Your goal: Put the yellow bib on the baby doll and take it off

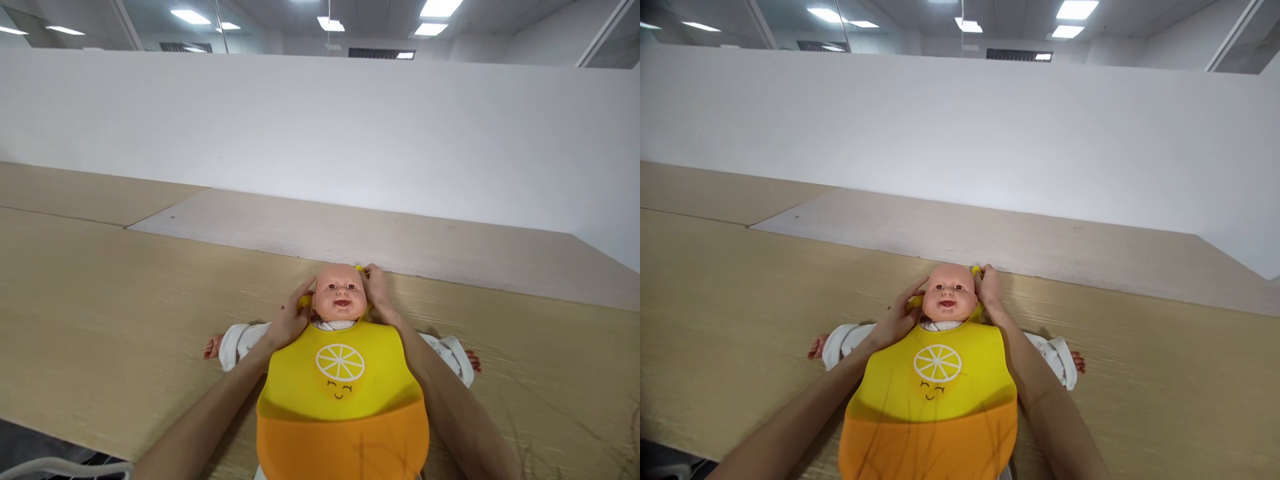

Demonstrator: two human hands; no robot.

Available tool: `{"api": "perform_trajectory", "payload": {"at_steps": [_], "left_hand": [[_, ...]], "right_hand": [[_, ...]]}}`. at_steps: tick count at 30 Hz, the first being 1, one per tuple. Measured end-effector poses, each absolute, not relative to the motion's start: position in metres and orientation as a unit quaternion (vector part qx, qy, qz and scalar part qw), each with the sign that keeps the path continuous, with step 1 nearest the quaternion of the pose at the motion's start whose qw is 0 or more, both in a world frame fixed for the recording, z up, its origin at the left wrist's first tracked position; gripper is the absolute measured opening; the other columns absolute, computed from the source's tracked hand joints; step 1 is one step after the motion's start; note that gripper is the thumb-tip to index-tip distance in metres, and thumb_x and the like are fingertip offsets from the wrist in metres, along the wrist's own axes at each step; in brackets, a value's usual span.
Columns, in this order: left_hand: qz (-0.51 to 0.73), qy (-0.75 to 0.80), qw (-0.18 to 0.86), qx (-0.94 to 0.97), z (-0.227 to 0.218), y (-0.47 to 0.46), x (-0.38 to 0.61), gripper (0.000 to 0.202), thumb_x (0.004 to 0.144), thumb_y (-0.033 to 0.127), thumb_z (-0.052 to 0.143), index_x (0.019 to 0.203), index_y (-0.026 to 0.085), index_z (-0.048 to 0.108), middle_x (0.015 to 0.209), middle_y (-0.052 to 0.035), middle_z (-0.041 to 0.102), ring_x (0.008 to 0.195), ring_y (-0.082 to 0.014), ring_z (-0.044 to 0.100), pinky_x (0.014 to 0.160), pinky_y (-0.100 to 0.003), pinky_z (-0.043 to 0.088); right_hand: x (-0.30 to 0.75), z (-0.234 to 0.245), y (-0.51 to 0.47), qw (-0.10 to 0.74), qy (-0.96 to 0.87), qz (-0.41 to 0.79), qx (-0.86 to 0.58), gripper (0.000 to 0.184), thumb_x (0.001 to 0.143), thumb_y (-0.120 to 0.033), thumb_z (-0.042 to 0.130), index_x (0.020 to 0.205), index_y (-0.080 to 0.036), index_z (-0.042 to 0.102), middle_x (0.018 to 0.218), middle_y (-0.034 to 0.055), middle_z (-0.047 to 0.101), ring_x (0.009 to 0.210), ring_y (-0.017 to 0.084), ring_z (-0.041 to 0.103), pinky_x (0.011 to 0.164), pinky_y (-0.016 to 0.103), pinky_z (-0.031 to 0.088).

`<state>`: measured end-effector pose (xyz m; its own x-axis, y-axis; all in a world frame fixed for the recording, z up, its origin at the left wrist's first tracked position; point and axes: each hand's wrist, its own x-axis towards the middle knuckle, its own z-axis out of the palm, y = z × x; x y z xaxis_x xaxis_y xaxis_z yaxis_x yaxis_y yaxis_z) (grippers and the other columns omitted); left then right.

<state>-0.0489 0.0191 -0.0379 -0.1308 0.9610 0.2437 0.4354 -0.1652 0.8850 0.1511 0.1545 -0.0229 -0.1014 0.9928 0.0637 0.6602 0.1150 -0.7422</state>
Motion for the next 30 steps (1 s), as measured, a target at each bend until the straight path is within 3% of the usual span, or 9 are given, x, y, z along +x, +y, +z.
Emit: {"api": "perform_trajectory", "payload": {"at_steps": [5,9,14,16,18,22,30], "left_hand": [[0.517,0.583,0.213,0.589,-0.03,0.016,-0.05,0.049,0.083,0.023,0.051,0.132,0.018,0.048,0.115,-0.0119,0.063,0.082,-0.0164,0.066,0.082,-0.036,0.053],[0.558,0.56,0.168,0.588,-0.018,0.011,-0.047,0.034,0.088,0.027,0.048,0.12,0.018,0.054,0.117,-0.0133,0.06,0.074,-0.0142,0.067,0.074,-0.032,0.056],[0.566,0.537,0.086,0.62,-0.005,0.003,-0.044,0.025,0.09,0.024,0.048,0.113,0.019,0.055,0.116,-0.0122,0.06,0.072,-0.0122,0.067,0.07,-0.028,0.057],[0.562,0.511,0.029,0.65,0.001,-0.001,-0.043,0.029,0.09,0.018,0.047,0.118,0.02,0.053,0.117,-0.0117,0.061,0.076,-0.0124,0.068,0.07,-0.027,0.058],[0.546,0.471,-0.046,0.692,0.008,-0.006,-0.042,0.04,0.088,0.011,0.047,0.126,0.022,0.049,0.12,-0.012,0.061,0.092,-0.0164,0.068,0.075,-0.029,0.058],[0.505,0.392,-0.151,0.754,0.017,-0.014,-0.037,0.069,0.082,0.001,0.049,0.144,0.024,0.031,0.137,-0.0158,0.052,0.125,-0.0239,0.052,0.087,-0.033,0.057],[0.483,0.365,-0.184,0.774,0.012,-0.013,-0.036,0.085,0.079,-0.007,0.051,0.148,0.03,0.018,0.153,-0.0167,0.03,0.13,-0.0251,0.047,0.08,-0.031,0.059]], "right_hand": [[0.161,0.002,0.156,0.24,-0.683,0.259,-0.64,0.019,0.087,-0.024,0.044,0.092,-0.015,0.06,0.073,0.0035,0.066,0.065,0.012,0.056,0.057,0.023,0.031],[0.17,0.035,0.153,0.197,-0.728,0.188,-0.629,0.019,0.086,-0.028,0.046,0.086,-0.016,0.061,0.081,0.0061,0.066,0.072,0.014,0.056,0.058,0.025,0.028],[0.171,0.089,0.115,0.256,-0.801,0.213,-0.497,0.022,0.083,-0.036,0.052,0.073,-0.017,0.056,0.069,-0.0011,0.057,0.065,0.011,0.049,0.058,0.023,0.027],[0.163,0.103,0.089,0.257,-0.833,0.289,-0.396,0.026,0.083,-0.042,0.053,0.074,-0.017,0.056,0.071,-0.0026,0.057,0.066,0.01,0.05,0.058,0.022,0.03],[0.15,0.107,0.066,0.216,-0.86,0.331,-0.324,0.026,0.083,-0.043,0.054,0.08,-0.017,0.058,0.076,-0.0013,0.061,0.069,0.011,0.052,0.06,0.022,0.032],[0.126,0.093,0.042,0.176,-0.884,0.319,-0.292,0.024,0.081,-0.039,0.059,0.094,-0.019,0.058,0.09,0.0022,0.066,0.082,0.015,0.058,0.064,0.024,0.034],[0.115,0.074,0.046,0.246,-0.888,0.279,-0.271,0.011,0.081,-0.018,0.055,0.091,-0.02,0.059,0.089,0.0014,0.065,0.083,0.014,0.058,0.067,0.024,0.036]]}}
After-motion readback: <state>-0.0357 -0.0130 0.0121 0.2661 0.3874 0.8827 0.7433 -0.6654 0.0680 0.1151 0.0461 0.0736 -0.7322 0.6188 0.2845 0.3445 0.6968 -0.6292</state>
